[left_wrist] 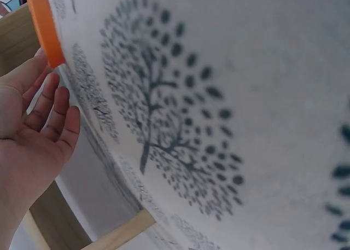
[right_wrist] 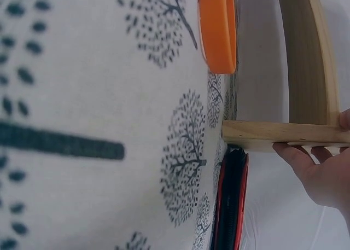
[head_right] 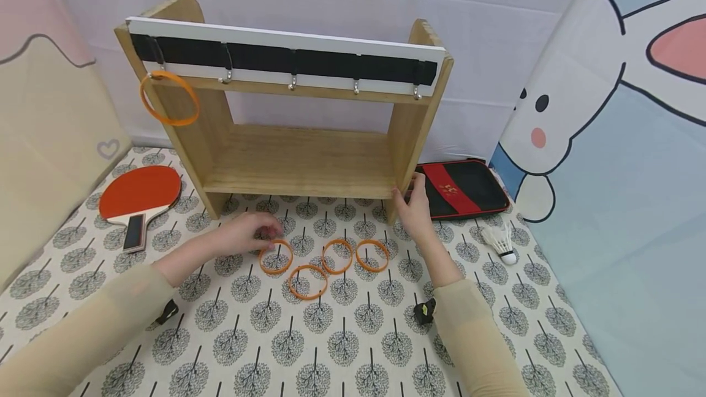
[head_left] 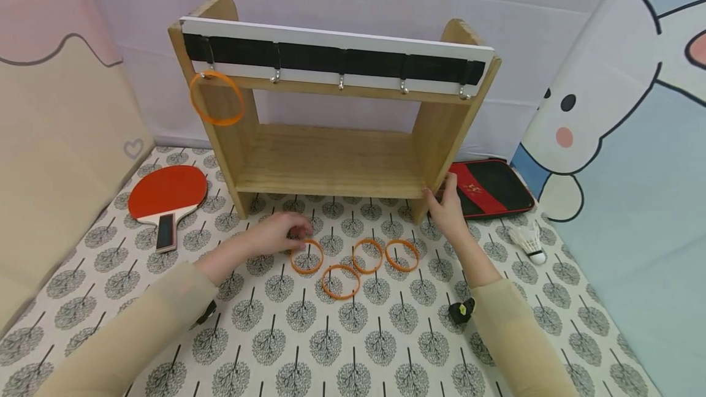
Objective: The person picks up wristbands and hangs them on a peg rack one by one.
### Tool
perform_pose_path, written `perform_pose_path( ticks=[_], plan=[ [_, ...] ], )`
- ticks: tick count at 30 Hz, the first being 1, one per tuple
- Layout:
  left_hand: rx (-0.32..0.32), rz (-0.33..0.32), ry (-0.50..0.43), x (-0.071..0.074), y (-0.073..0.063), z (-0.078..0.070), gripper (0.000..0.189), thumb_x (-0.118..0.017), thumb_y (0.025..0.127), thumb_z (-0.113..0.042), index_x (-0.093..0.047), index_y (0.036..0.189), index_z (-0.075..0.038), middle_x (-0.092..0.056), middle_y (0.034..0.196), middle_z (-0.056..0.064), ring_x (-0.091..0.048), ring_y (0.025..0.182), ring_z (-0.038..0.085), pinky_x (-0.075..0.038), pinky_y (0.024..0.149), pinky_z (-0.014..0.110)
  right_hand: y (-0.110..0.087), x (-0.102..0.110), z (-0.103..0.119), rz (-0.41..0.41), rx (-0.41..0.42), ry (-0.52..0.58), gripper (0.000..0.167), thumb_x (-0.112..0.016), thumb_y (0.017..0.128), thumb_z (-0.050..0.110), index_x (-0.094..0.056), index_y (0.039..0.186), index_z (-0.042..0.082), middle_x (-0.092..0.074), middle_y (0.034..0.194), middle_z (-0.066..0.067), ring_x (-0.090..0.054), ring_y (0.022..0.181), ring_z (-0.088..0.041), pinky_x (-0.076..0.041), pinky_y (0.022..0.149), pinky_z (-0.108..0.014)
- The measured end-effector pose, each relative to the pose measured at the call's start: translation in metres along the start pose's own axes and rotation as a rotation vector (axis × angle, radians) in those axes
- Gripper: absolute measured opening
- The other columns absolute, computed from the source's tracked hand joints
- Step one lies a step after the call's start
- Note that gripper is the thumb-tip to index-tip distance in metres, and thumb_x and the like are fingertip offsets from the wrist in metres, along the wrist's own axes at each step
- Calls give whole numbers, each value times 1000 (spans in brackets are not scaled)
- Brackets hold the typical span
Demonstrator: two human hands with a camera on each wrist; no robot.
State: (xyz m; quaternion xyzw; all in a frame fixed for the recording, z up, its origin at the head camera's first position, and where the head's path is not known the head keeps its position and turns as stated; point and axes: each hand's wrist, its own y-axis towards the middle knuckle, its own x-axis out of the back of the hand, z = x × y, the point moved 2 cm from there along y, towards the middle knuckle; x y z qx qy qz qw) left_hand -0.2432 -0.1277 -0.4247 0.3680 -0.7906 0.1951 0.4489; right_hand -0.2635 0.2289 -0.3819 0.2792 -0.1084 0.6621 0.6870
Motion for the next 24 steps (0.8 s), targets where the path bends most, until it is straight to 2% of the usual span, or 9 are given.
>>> perform_pose_path(
  ticks=[6,14,19,24],
  plan=[
    [18,29,-67,-3,4,6,8,-73,83,-18,-65,85,-18,-57,69,-9,-52,63,6,-47,58,22,2,-2,-9,-11,20,8,46,-47,98,17,-21,133,2,-40,129,-25,-51,113,-42,-49,88,-56],
    [17,19,-113,-1,3,4,7,-71,83,-14,-66,80,-16,-59,69,-8,-53,64,7,-49,59,22,2,-1,-9,-17,-1,-2,45,-47,98,15,-22,133,3,-41,127,-24,-52,113,-41,-49,87,-56],
    [39,-13,-145,5,2,1,5,-70,83,-12,-66,81,-13,-60,71,-7,-54,67,8,-50,61,22,3,-1,-7,-17,10,0,45,-47,98,16,-22,133,2,-41,128,-24,-52,112,-40,-49,88,-55],
    [43,-14,-158,13,-2,-6,4,-69,85,-15,-67,85,-11,-61,74,-7,-56,69,10,-51,62,24,3,-2,-9,-18,4,3,45,-47,98,15,-22,133,3,-42,126,-25,-53,112,-40,-49,89,-56]
  ],
)
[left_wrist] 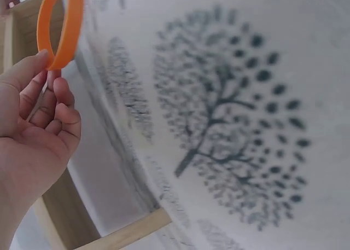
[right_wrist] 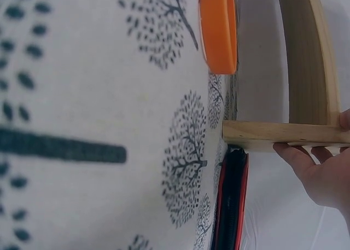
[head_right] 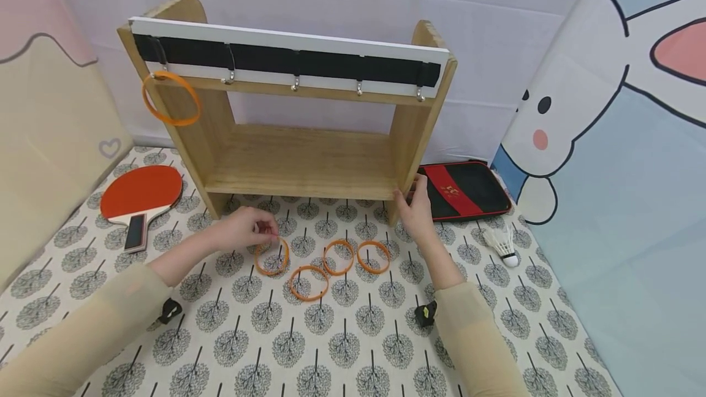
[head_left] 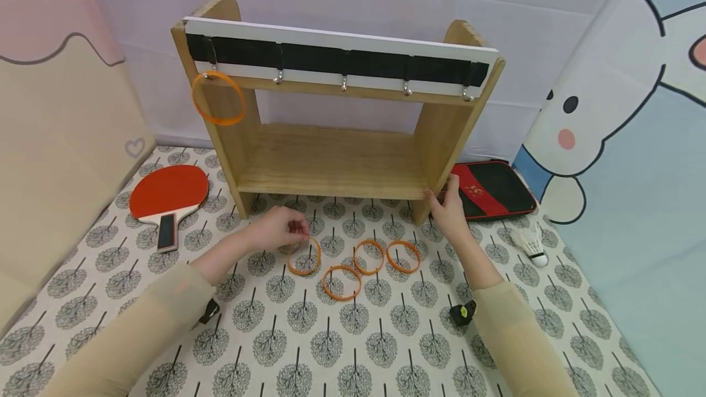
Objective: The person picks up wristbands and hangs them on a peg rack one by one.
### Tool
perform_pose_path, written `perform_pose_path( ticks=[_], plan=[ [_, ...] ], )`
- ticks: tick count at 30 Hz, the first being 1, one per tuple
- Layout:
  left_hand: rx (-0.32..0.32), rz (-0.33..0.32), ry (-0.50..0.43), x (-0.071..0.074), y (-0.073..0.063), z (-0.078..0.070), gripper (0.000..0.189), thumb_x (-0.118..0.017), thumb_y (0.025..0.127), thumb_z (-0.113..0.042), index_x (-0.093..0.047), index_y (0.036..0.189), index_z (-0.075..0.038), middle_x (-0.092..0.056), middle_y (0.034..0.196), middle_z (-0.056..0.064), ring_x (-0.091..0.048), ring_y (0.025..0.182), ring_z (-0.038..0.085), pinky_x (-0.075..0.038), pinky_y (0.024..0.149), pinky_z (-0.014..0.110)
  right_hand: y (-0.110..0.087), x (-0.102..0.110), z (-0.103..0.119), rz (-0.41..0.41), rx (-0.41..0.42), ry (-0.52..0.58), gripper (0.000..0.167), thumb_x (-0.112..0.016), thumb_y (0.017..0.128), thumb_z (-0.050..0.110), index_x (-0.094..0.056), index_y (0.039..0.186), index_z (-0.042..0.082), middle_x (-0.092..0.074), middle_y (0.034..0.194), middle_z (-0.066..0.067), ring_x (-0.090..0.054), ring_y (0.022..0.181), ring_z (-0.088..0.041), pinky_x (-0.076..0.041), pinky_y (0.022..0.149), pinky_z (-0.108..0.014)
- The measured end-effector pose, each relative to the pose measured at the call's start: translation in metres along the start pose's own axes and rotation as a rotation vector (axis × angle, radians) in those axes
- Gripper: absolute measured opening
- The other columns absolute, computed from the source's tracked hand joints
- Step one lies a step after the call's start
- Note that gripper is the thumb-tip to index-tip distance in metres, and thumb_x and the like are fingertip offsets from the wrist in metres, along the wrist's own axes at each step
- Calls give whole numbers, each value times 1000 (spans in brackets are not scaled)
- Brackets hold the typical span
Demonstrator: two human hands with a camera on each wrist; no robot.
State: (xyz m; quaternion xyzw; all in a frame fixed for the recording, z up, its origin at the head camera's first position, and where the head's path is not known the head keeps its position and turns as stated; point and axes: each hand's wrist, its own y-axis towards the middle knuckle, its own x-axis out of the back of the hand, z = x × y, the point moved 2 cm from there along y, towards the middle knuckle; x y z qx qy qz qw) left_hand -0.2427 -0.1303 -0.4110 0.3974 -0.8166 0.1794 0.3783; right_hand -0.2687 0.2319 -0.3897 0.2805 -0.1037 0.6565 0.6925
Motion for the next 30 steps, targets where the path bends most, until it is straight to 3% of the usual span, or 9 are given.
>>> perform_pose_path(
  ticks=[5,10,17,23,30],
  plan=[
    [-7,-27,-3,9,-6,-6,6,-69,86,-20,-67,86,-15,-66,80,-6,-59,73,8,-52,67,25,-1,-2,0,6,-1,-6,45,-48,97,14,-23,133,3,-42,125,-25,-52,111,-40,-49,88,-54],
    [38,-62,-57,19,-11,-14,7,-70,85,-22,-66,88,-17,-67,83,-2,-60,74,9,-52,67,27,-1,-4,1,12,-15,-6,45,-48,97,14,-23,133,4,-42,126,-24,-51,111,-38,-50,88,-54],
    [38,-144,-104,41,-13,-38,12,-71,84,-22,-68,91,-13,-65,79,-3,-59,72,15,-52,63,28,-5,0,14,24,-25,9,44,-46,99,16,-22,133,2,-43,125,-25,-50,111,-38,-48,88,-54],
    [17,-265,-163,66,-17,-59,12,-73,83,-21,-67,91,-15,-66,82,0,-60,72,18,-52,61,27,-1,0,3,14,-22,-8,44,-46,99,19,-22,133,4,-43,124,-23,-51,111,-37,-49,87,-52],
    [23,-466,-216,92,-28,-82,17,-72,84,-25,-66,95,-13,-66,85,2,-62,76,19,-51,61,23,-2,0,4,6,-9,-2,44,-46,98,16,-22,133,3,-42,125,-25,-51,110,-38,-50,86,-54]
  ],
)
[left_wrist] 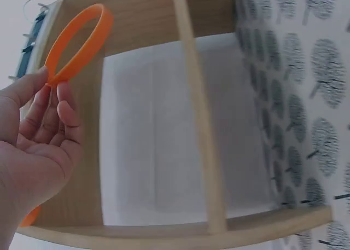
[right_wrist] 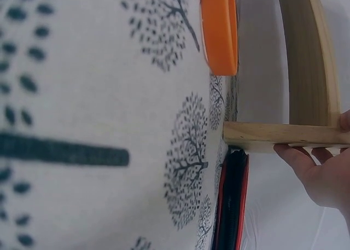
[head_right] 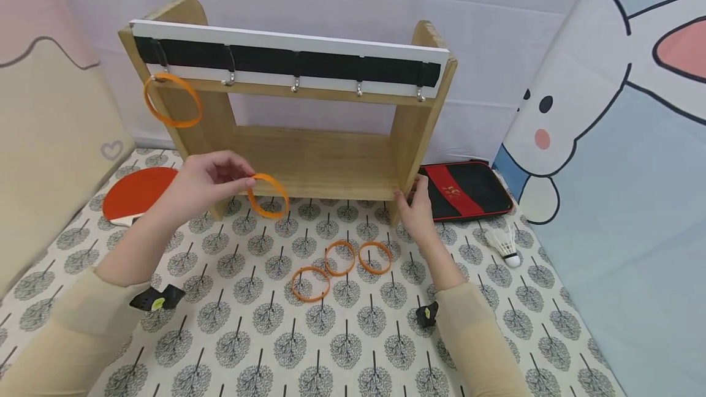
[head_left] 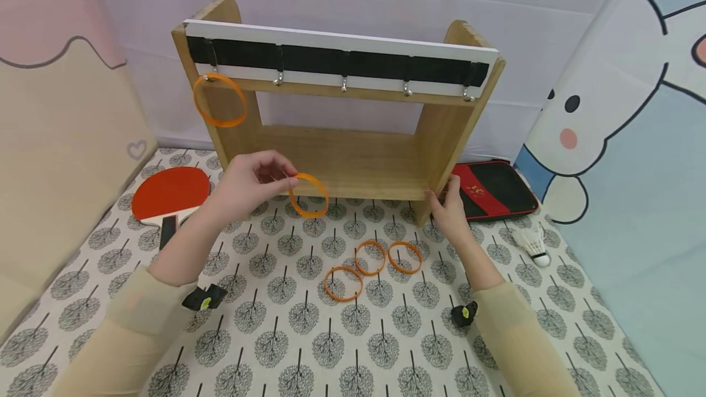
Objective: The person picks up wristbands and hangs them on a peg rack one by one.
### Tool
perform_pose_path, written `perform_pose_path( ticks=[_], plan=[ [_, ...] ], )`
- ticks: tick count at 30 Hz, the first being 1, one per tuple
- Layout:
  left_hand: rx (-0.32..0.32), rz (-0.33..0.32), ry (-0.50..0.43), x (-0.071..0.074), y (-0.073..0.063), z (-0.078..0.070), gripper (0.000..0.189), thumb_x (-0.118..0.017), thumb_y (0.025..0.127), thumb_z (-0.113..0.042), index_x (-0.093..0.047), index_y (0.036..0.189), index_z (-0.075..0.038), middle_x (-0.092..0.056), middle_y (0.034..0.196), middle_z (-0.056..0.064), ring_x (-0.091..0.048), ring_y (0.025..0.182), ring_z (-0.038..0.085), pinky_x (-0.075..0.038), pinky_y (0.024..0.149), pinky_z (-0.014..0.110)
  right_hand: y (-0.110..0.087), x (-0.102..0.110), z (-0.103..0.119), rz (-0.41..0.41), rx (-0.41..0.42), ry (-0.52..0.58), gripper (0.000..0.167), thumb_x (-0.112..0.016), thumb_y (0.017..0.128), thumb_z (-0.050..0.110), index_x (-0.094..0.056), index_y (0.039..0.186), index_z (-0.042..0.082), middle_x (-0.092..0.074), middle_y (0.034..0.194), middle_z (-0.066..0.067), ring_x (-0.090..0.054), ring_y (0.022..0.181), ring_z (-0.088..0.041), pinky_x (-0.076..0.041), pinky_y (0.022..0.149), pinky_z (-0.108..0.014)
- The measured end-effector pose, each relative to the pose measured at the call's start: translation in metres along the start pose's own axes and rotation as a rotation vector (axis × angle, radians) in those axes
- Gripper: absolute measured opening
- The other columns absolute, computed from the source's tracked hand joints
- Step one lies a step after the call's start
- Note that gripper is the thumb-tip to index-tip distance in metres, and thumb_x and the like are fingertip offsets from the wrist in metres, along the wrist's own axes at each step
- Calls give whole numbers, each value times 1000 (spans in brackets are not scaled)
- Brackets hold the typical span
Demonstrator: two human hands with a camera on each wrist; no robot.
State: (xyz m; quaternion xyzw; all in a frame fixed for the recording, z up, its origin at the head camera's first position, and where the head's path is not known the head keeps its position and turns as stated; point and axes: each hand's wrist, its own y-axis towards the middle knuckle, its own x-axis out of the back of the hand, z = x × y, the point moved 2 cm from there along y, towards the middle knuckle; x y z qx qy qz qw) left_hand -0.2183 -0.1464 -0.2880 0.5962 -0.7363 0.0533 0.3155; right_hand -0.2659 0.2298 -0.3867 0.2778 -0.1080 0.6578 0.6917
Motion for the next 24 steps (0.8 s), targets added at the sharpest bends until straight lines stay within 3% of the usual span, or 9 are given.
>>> perform_pose_path(
  ticks=[6,13,20,24],
  plan=[
    [2,-212,-169,14,-3,-24,21,-74,83,-22,-66,97,-10,-67,86,1,-62,77,21,-51,63,20,1,1,0,2,2,-6,44,-46,99,16,-22,133,4,-41,126,-24,-51,110,-38,-50,86,-54],
    [-75,-410,-522,20,0,-41,19,-75,79,-8,-65,94,-3,-67,86,5,-63,74,17,-55,66,20,-1,1,0,-3,11,-5,44,-46,98,15,-22,133,2,-41,125,-25,-51,110,-38,-50,85,-54],
    [-160,-596,-643,26,9,-49,19,-76,79,-7,-65,93,-2,-66,84,8,-61,69,21,-54,66,23,0,2,-2,-5,11,-7,44,-46,98,15,-22,133,3,-41,125,-25,-50,110,-38,-50,86,-54],
    [-234,-653,-735,29,16,-50,18,-74,78,-1,-64,93,2,-65,83,12,-64,73,25,-56,67,25,-1,1,-2,-1,10,-12,43,-45,99,15,-22,132,3,-41,125,-25,-51,109,-38,-50,86,-53]
  ],
)
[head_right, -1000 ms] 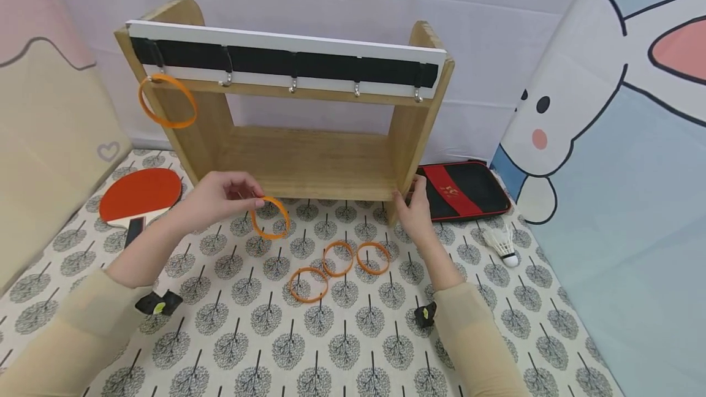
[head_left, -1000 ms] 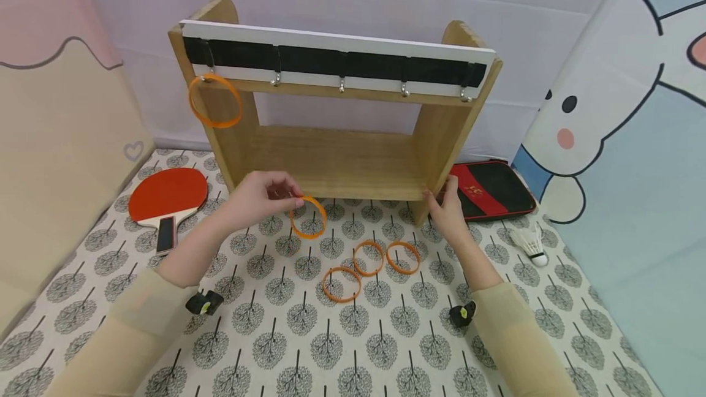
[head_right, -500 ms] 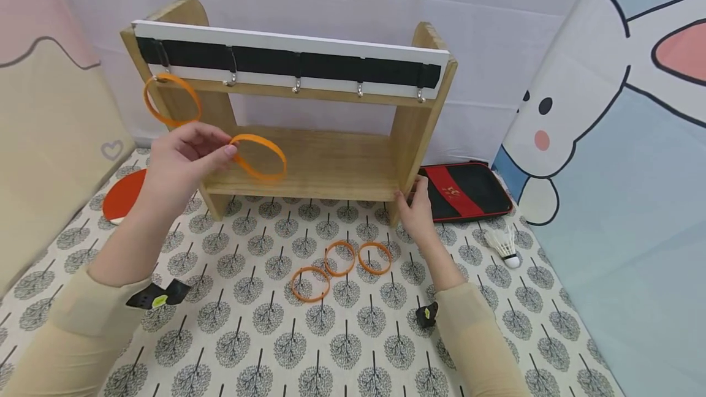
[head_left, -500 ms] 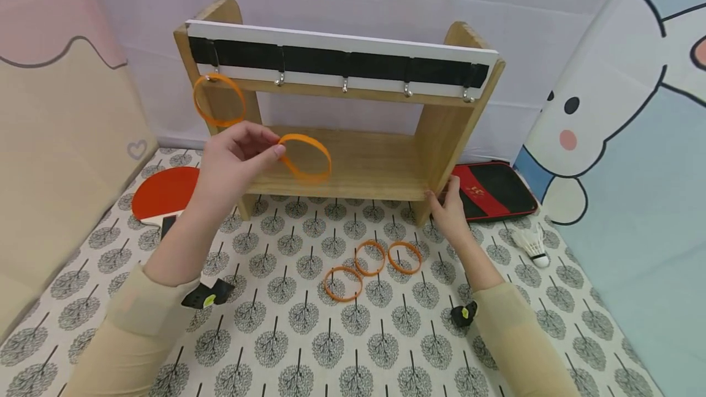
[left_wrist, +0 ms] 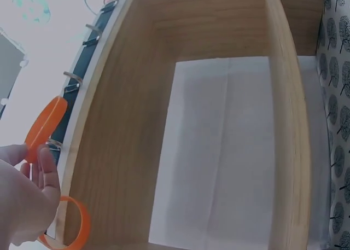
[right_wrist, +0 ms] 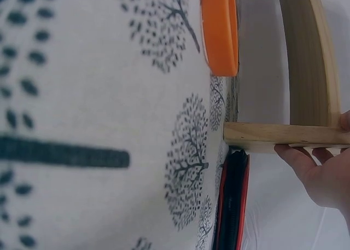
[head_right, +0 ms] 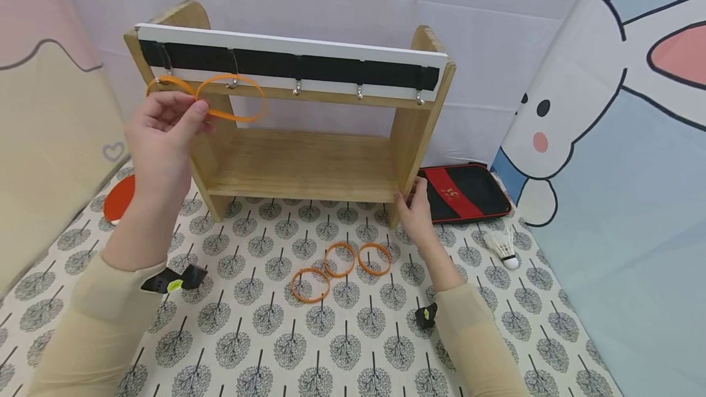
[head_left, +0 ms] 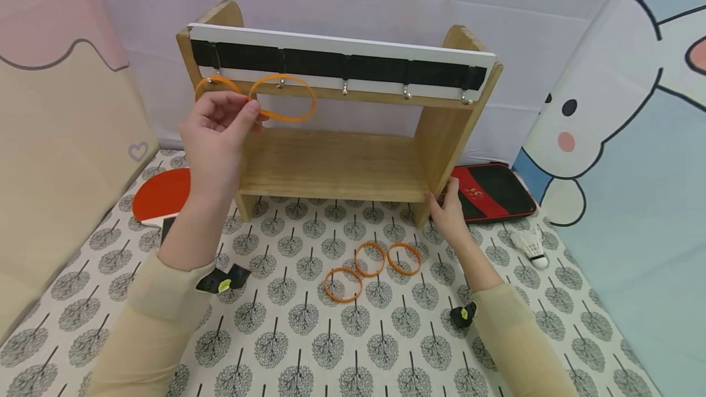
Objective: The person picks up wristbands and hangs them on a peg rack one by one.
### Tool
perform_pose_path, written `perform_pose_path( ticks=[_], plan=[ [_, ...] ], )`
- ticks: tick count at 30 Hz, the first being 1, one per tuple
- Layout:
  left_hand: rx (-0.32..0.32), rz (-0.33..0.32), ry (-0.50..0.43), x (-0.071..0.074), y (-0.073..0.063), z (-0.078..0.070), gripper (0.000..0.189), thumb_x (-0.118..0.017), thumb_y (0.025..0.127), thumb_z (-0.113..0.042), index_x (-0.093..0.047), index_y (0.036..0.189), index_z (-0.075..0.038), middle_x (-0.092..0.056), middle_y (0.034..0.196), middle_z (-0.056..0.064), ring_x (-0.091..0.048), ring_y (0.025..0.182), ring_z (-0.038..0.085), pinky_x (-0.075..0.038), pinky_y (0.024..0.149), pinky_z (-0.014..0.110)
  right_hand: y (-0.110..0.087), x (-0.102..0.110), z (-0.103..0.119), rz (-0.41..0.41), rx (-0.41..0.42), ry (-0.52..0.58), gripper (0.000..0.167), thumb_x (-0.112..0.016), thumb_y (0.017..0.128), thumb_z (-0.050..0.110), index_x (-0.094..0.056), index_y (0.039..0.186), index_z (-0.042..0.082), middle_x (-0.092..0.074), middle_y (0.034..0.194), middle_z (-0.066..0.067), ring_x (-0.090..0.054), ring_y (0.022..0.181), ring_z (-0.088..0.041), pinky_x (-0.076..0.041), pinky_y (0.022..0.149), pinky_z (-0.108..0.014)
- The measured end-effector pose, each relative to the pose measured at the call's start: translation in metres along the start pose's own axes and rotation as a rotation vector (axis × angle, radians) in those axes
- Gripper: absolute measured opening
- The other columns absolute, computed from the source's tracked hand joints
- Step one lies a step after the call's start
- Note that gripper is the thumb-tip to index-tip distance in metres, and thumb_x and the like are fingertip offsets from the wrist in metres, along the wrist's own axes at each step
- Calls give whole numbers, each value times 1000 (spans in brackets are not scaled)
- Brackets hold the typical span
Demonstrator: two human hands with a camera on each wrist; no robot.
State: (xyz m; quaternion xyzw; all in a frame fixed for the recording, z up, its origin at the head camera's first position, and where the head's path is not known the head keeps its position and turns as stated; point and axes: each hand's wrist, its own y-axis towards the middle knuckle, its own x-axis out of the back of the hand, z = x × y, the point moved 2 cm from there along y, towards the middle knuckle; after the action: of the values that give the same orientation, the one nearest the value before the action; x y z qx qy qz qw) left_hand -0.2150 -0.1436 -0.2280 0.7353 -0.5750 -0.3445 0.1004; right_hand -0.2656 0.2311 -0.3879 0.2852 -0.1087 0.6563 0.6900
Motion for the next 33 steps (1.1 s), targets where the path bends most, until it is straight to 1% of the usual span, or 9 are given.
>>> perform_pose_path(
  ticks=[5,12,16,20,22,24,25,28,33],
  plan=[
    [-22,-34,-37,0,4,6,19,-75,77,1,-63,91,4,-65,81,14,-66,71,25,-57,67,27,0,-1,0,1,-6,3,43,-46,98,15,-22,132,3,-42,124,-24,-52,108,-37,-50,84,-53],
    [-11,-40,73,4,-1,16,20,-74,79,-2,-62,93,4,-65,82,11,-66,69,21,-57,71,26,-1,0,2,-2,-19,-1,43,-47,98,15,-23,132,4,-42,124,-23,-51,109,-36,-50,86,-53],
    [-7,-14,108,5,-5,16,18,-73,79,0,-62,93,3,-66,84,9,-64,67,21,-57,71,25,-1,0,3,-1,-14,7,43,-47,98,16,-23,132,4,-43,123,-23,-51,108,-36,-50,85,-52],
    [-9,5,146,5,-11,7,16,-72,80,1,-62,93,3,-66,83,7,-64,66,19,-56,70,23,-1,-1,3,0,-11,14,43,-46,98,16,-23,132,3,-43,123,-23,-51,108,-36,-50,85,-53],
    [-4,11,185,7,-15,4,15,-72,80,0,-63,92,2,-66,81,6,-64,65,15,-55,70,21,-1,-2,3,0,-13,14,43,-46,98,16,-23,132,3,-42,123,-23,-51,108,-36,-49,86,-53],
    [1,21,228,12,-17,7,15,-73,80,-2,-63,92,1,-67,80,5,-64,65,14,-55,69,19,-1,-2,4,-1,-12,12,42,-46,98,16,-23,131,3,-43,123,-23,-51,108,-36,-49,86,-52],
    [5,30,249,14,-19,7,15,-73,81,-2,-63,93,1,-67,80,4,-64,66,15,-55,69,19,-2,-1,9,1,-6,8,41,-46,98,14,-24,130,2,-43,121,-24,-50,107,-37,-49,85,-52],
    [17,67,305,21,-23,16,17,-73,81,-5,-64,94,0,-68,83,3,-64,69,16,-54,69,18,-2,-1,9,-2,2,5,40,-45,99,15,-24,130,1,-44,121,-24,-51,107,-37,-49,86,-51],
    [55,153,428,24,-35,24,23,-74,81,-9,-63,101,-2,-67,91,-2,-63,80,12,-52,73,16,0,-2,3,-10,-6,11,41,-45,99,17,-23,130,2,-44,122,-23,-51,110,-36,-48,88,-51]
  ],
)
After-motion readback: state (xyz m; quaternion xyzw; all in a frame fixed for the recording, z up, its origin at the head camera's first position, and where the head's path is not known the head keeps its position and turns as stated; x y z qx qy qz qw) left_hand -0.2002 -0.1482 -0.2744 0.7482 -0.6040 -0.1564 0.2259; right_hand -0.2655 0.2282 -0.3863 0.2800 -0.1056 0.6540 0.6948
